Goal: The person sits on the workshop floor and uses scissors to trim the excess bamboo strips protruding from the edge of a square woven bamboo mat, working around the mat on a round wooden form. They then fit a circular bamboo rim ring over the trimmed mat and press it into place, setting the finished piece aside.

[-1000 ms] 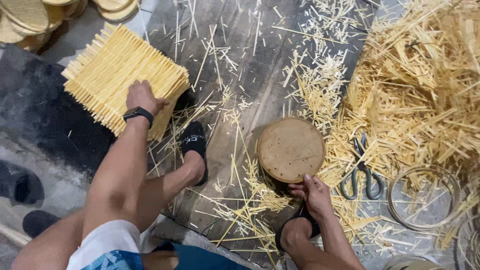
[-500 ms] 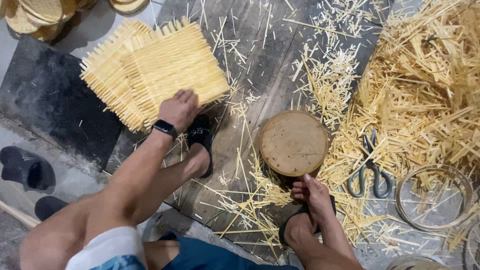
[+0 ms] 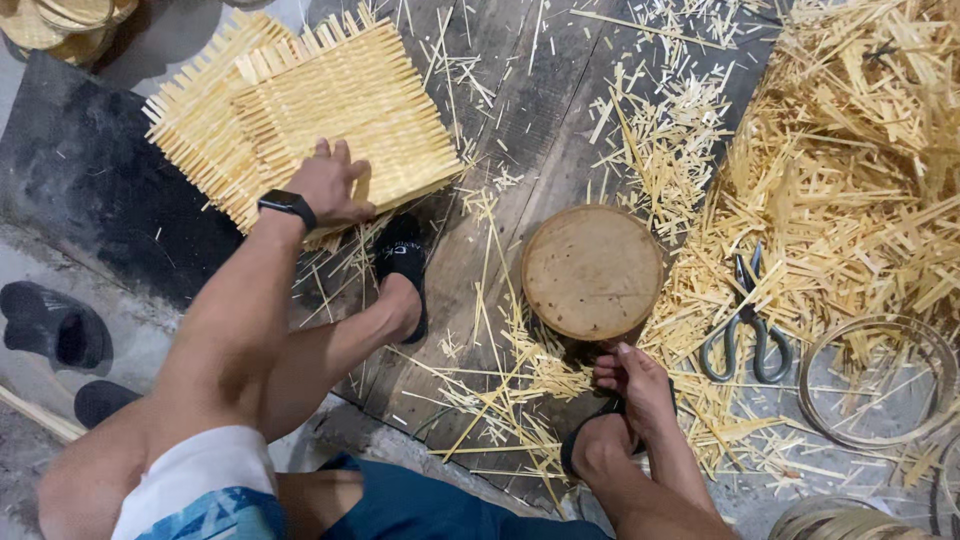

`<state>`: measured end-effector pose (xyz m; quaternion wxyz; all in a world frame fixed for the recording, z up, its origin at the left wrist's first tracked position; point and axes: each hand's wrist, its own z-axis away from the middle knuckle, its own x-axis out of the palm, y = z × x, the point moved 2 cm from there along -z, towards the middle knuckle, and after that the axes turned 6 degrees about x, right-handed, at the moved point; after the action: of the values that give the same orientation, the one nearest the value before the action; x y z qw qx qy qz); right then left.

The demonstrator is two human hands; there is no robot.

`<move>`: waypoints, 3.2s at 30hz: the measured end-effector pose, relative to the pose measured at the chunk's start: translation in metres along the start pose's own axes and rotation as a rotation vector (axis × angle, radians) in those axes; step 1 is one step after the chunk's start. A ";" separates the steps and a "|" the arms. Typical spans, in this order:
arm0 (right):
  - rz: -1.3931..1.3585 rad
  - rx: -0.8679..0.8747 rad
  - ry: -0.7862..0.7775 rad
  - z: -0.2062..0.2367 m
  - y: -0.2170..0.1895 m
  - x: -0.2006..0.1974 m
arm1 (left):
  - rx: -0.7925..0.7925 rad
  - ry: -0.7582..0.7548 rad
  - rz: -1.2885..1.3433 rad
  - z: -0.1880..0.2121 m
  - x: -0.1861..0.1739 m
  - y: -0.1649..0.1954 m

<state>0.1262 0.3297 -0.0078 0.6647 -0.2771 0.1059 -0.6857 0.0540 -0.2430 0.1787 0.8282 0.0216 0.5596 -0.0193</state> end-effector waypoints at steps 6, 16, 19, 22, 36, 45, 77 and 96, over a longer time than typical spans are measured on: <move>-0.028 -0.081 0.036 0.017 -0.018 -0.001 | -0.240 0.776 0.195 0.019 -0.064 0.028; -0.196 -0.252 0.022 0.024 -0.110 0.007 | 0.926 0.563 0.209 0.034 0.042 0.313; 0.162 -0.359 0.215 0.013 -0.110 0.007 | 0.685 -0.078 0.511 0.016 0.077 0.306; 0.149 -0.447 0.233 0.005 -0.103 0.007 | 0.187 0.427 0.670 -0.024 0.088 0.267; 0.202 -0.711 0.484 -0.007 -0.093 -0.088 | -0.336 -0.036 1.217 -0.078 0.134 0.234; 0.965 -0.501 1.021 0.062 -0.091 -0.280 | -0.502 0.048 1.281 -0.072 0.105 0.257; 1.465 -1.722 0.091 0.339 -0.218 0.141 | 0.225 -0.629 1.748 0.086 -0.140 0.383; -0.098 -0.502 -0.008 0.249 -0.228 0.054 | 0.207 0.163 2.705 0.040 -0.080 0.309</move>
<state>0.0633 0.3543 0.3277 0.5416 -0.4408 0.2565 -0.6682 0.0787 0.0642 0.2720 0.1588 0.6118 0.1438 0.7614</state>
